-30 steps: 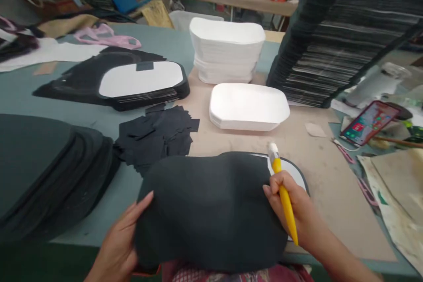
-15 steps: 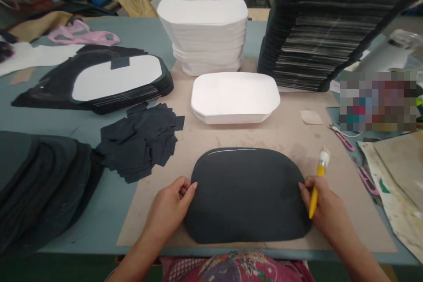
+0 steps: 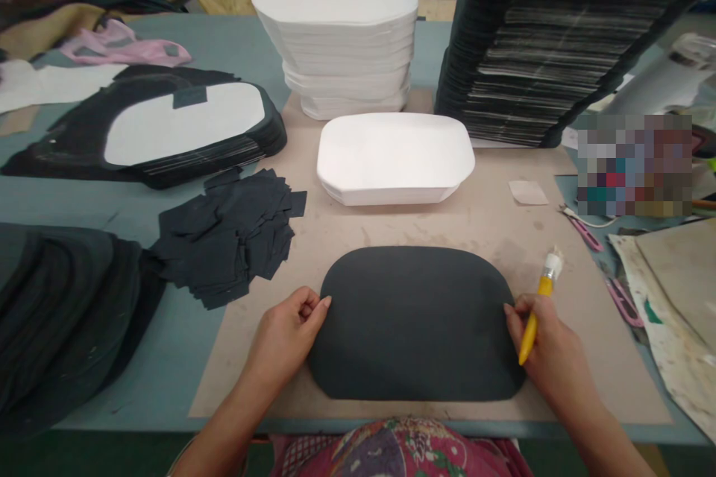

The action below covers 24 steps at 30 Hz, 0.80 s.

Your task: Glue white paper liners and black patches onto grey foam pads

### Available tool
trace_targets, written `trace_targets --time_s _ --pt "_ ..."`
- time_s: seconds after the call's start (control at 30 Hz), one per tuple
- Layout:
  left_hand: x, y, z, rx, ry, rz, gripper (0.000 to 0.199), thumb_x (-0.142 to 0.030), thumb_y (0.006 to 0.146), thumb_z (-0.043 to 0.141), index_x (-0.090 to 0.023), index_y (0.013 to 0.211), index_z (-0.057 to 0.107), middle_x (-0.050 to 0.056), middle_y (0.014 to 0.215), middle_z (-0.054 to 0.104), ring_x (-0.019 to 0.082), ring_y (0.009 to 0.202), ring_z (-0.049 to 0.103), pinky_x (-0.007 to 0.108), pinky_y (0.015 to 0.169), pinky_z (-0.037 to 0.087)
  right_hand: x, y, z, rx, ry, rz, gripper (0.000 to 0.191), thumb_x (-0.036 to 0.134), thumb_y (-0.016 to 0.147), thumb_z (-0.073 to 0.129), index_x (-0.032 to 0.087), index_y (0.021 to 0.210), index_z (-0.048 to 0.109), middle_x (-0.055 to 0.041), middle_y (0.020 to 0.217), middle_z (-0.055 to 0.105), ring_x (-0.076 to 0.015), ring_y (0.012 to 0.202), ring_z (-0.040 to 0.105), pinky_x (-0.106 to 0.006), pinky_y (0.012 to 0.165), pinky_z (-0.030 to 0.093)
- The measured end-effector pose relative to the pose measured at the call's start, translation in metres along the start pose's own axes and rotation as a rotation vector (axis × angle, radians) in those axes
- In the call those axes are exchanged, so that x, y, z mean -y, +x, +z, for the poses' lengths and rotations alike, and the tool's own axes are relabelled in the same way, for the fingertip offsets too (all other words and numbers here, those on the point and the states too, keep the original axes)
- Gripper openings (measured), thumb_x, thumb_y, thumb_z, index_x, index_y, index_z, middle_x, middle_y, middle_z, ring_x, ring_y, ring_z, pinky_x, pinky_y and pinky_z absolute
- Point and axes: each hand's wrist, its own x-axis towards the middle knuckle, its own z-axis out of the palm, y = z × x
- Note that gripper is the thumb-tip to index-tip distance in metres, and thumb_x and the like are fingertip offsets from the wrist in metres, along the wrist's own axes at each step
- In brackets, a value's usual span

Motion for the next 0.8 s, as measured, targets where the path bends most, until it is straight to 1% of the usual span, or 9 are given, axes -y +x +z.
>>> trace_targets --time_s 0.17,0.43,0.5,0.57,0.6,0.63,0.7,0.73,0.8 --pt "0.003 0.0 0.001 -0.005 -0.007 0.012 0.039 -0.058 0.088 0.055 -0.022 0.071 0.053 -0.004 0.058 0.051 0.015 0.056 0.05 0.026 0.057 0.033 0.002 0.0 -0.001 -0.01 -0.048 0.014 0.024 0.049 0.1 0.049 0.025 0.097 0.047 -0.0008 0.075 0.064 -0.0208 0.055 0.066 -0.027 0.049 0.042" --pt "0.001 0.0 0.001 -0.023 0.02 0.027 0.04 -0.058 0.09 0.053 -0.023 0.071 0.053 -0.004 0.058 0.053 0.016 0.056 0.052 0.027 0.057 0.034 0.001 -0.001 0.001 -0.005 -0.011 0.091 0.026 0.05 0.1 0.048 0.023 0.102 0.05 -0.005 0.084 0.07 -0.0233 0.065 0.07 -0.03 0.055 0.048" --pt "0.0 0.0 0.0 -0.02 0.028 0.031 0.039 -0.057 0.09 0.053 -0.023 0.071 0.053 -0.004 0.057 0.053 0.016 0.056 0.053 0.028 0.057 0.036 0.003 -0.001 0.0 0.0 -0.017 0.099 0.028 0.051 0.1 0.047 0.023 0.102 0.051 -0.0056 0.084 0.071 -0.0242 0.065 0.07 -0.031 0.055 0.048" --pt "0.0 -0.001 -0.002 -0.038 0.022 0.035 0.036 -0.057 0.088 0.056 -0.023 0.077 0.056 -0.003 0.061 0.057 0.018 0.058 0.056 0.029 0.059 0.041 0.005 -0.001 -0.003 -0.014 -0.02 0.127 0.031 0.055 0.098 0.048 0.023 0.101 0.051 -0.0058 0.083 0.07 -0.0258 0.067 0.07 -0.033 0.056 0.05" --pt "0.0 -0.003 -0.003 -0.067 0.0 0.036 0.035 -0.057 0.087 0.058 -0.022 0.084 0.059 -0.001 0.067 0.061 0.019 0.062 0.06 0.03 0.062 0.045 0.007 -0.002 -0.005 -0.031 -0.011 0.152 0.033 0.056 0.097 0.05 0.024 0.102 0.051 -0.0062 0.085 0.071 -0.0265 0.069 0.071 -0.034 0.058 0.052" --pt "0.0 -0.005 -0.005 -0.102 -0.041 0.034 0.037 -0.057 0.087 0.06 -0.021 0.093 0.061 0.001 0.077 0.067 0.02 0.07 0.065 0.031 0.067 0.049 0.009 -0.002 -0.007 -0.052 0.015 0.18 0.034 0.057 0.096 0.051 0.024 0.102 0.05 -0.007 0.09 0.072 -0.027 0.073 0.073 -0.036 0.061 0.054" --pt "-0.002 -0.01 -0.008 -0.143 -0.193 0.014 0.047 -0.059 0.086 0.061 -0.02 0.112 0.06 0.008 0.104 0.071 0.024 0.094 0.07 0.036 0.082 0.055 0.014 -0.005 -0.012 -0.081 0.119 0.228 0.033 0.056 0.095 0.055 0.025 0.102 0.048 -0.0095 0.109 0.074 -0.0265 0.085 0.076 -0.036 0.067 0.058" --pt "-0.004 -0.013 -0.009 -0.133 -0.285 -0.004 0.052 -0.061 0.087 0.06 -0.019 0.118 0.059 0.011 0.116 0.07 0.026 0.105 0.069 0.038 0.089 0.056 0.017 -0.007 -0.013 -0.078 0.188 0.244 0.031 0.055 0.095 0.055 0.026 0.101 0.046 -0.0107 0.119 0.072 -0.0257 0.092 0.076 -0.035 0.07 0.06" --pt "-0.007 -0.02 -0.01 -0.075 -0.427 -0.044 0.06 -0.064 0.086 0.061 -0.018 0.123 0.058 0.015 0.128 0.067 0.029 0.118 0.066 0.042 0.097 0.056 0.023 -0.01 -0.013 -0.041 0.317 0.255 0.029 0.053 0.095 0.056 0.027 0.099 0.043 -0.0122 0.132 0.068 -0.0246 0.104 0.075 -0.035 0.078 0.062"
